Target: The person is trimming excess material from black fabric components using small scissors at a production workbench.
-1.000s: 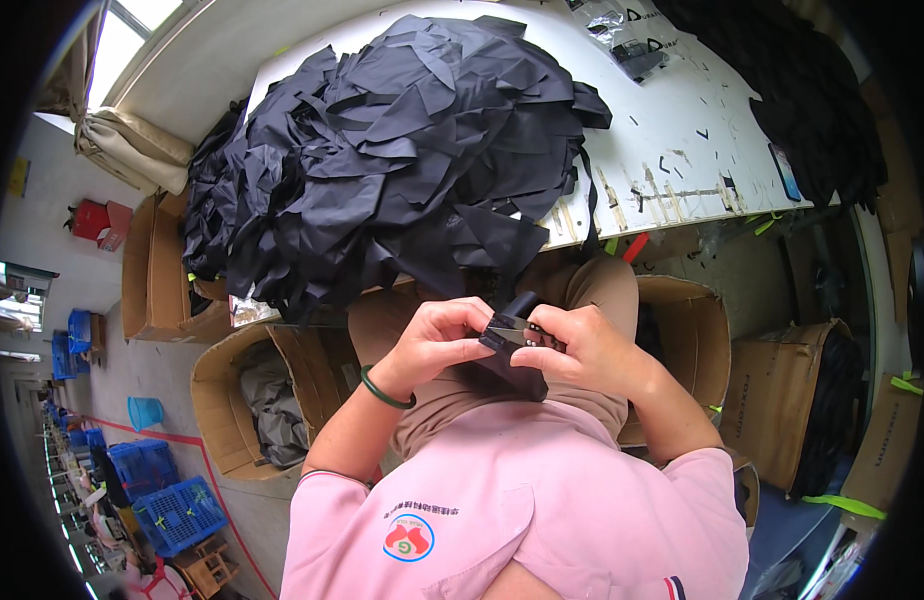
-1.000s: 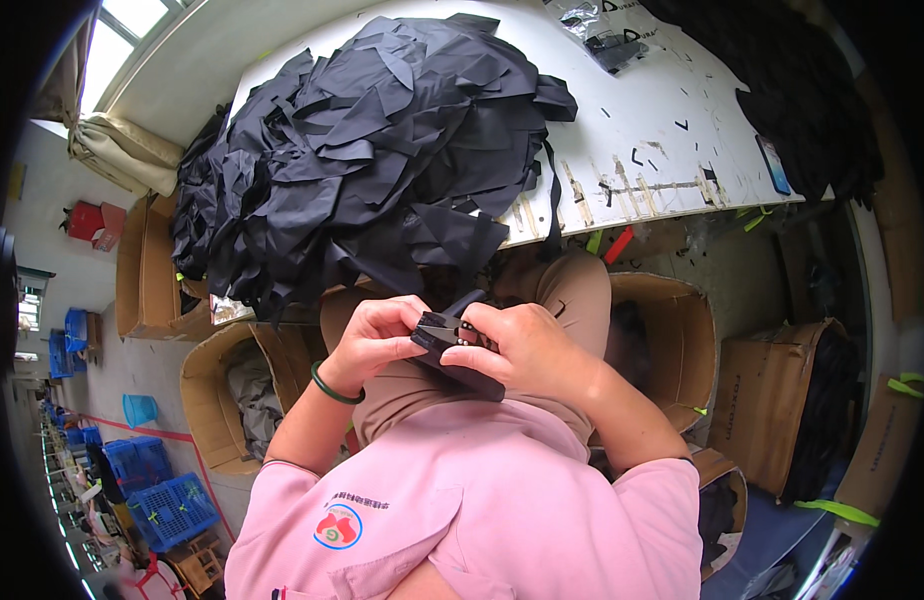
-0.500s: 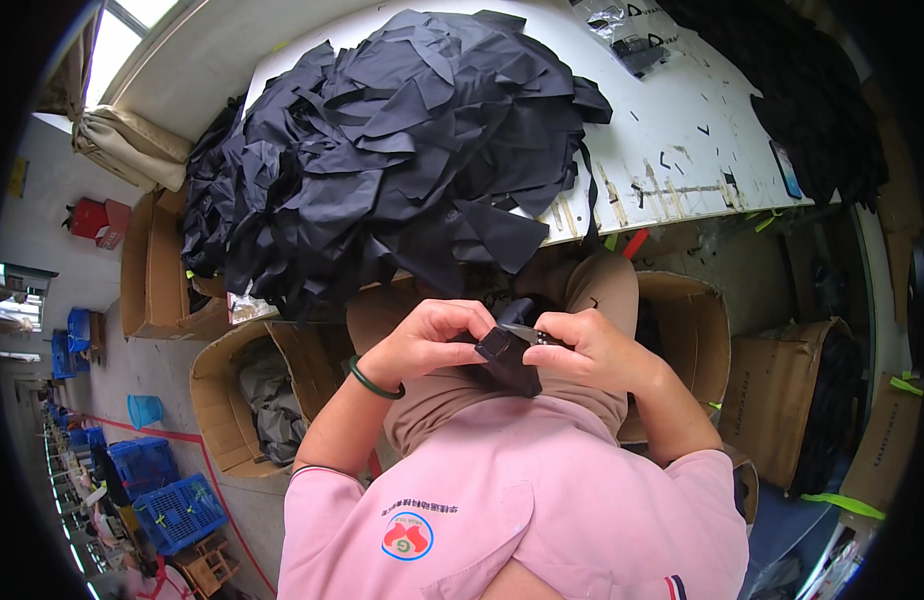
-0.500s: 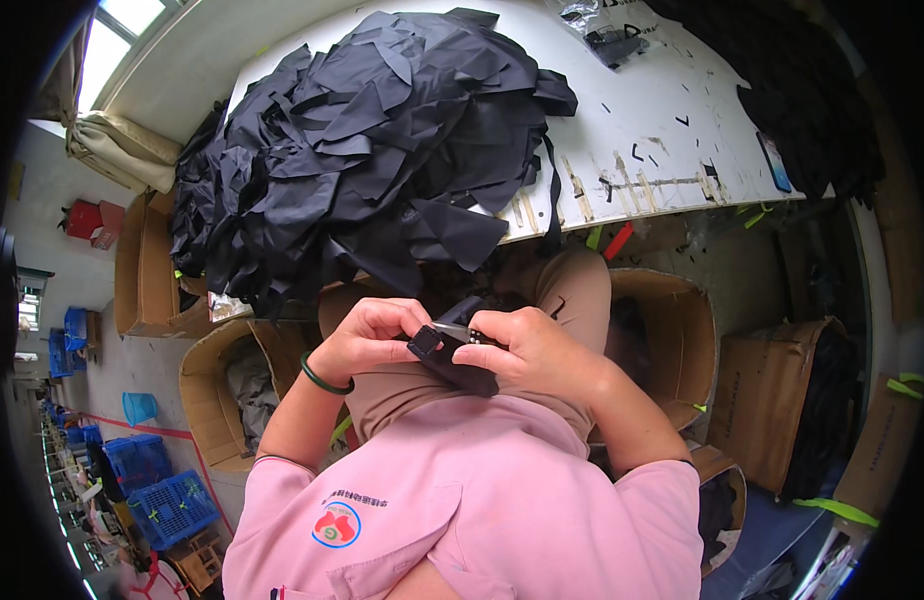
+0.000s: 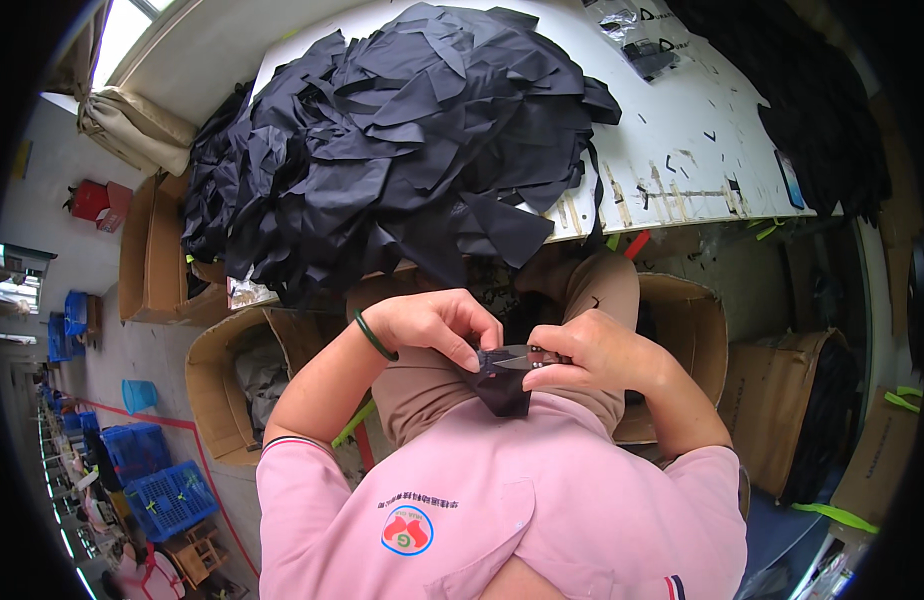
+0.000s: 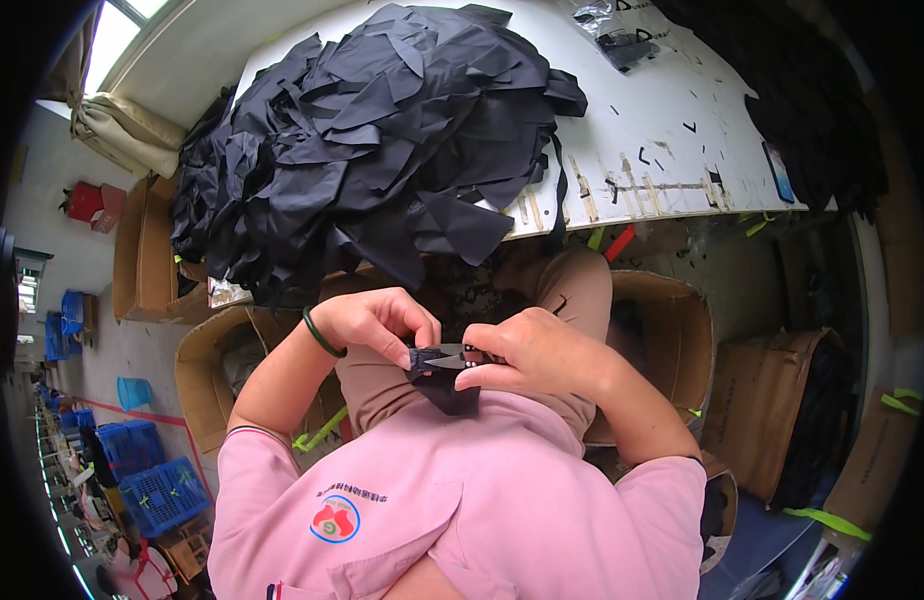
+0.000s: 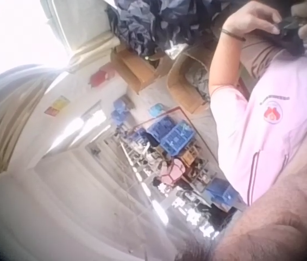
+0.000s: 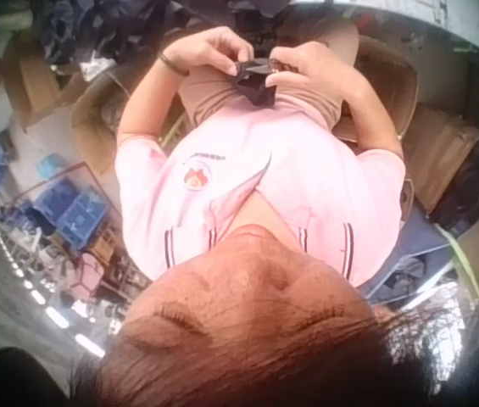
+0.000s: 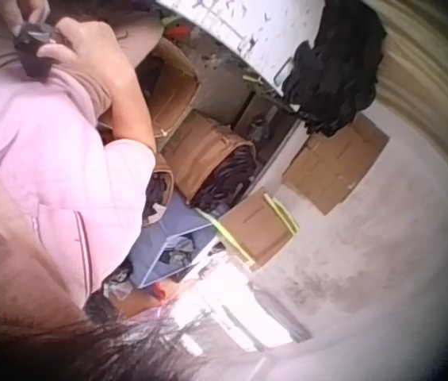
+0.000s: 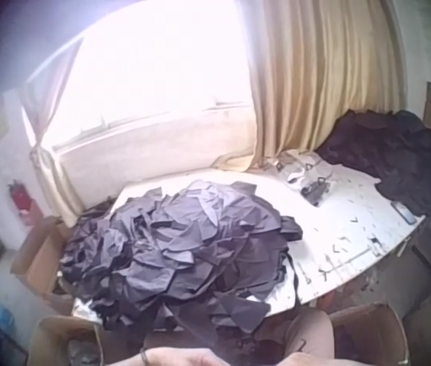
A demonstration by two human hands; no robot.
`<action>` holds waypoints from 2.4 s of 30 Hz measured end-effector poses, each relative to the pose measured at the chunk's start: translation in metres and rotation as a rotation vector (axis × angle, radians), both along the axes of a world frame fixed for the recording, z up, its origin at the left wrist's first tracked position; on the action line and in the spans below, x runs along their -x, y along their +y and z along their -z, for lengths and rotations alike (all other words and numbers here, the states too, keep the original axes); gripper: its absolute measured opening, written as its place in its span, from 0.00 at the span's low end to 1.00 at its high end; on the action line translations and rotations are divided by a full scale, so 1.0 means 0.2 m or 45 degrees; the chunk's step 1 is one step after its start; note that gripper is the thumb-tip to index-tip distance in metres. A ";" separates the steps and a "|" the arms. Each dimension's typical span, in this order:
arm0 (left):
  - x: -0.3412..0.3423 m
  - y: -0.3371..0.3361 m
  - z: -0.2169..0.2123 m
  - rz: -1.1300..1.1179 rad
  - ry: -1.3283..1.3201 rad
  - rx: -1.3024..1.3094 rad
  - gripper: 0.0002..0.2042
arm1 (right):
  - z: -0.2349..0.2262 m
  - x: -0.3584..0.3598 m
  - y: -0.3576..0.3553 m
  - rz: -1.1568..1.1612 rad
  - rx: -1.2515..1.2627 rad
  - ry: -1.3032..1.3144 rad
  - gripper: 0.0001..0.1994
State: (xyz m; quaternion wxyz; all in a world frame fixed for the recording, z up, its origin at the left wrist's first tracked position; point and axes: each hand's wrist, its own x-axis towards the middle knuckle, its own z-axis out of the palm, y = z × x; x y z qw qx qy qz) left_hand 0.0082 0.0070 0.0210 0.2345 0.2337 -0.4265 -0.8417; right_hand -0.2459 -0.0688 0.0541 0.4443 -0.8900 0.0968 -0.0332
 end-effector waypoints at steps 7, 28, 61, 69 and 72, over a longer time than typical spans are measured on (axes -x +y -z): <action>0.02 -0.01 0.02 0.101 0.005 -0.010 0.05 | -0.01 -0.02 0.02 -0.040 -0.024 0.036 0.21; 0.20 0.10 0.05 -1.010 -0.042 0.211 0.05 | 0.04 -0.01 0.14 0.579 0.321 -0.196 0.17; 0.21 0.14 0.05 -0.982 -0.176 0.287 0.06 | 0.01 0.03 0.10 0.729 -0.109 -0.038 0.16; 0.12 0.08 0.01 -0.382 0.011 -0.011 0.05 | 0.00 0.06 -0.04 0.177 -0.239 0.054 0.19; 0.11 0.07 0.03 -0.157 0.030 -0.058 0.05 | -0.01 0.05 -0.05 0.015 -0.263 0.091 0.17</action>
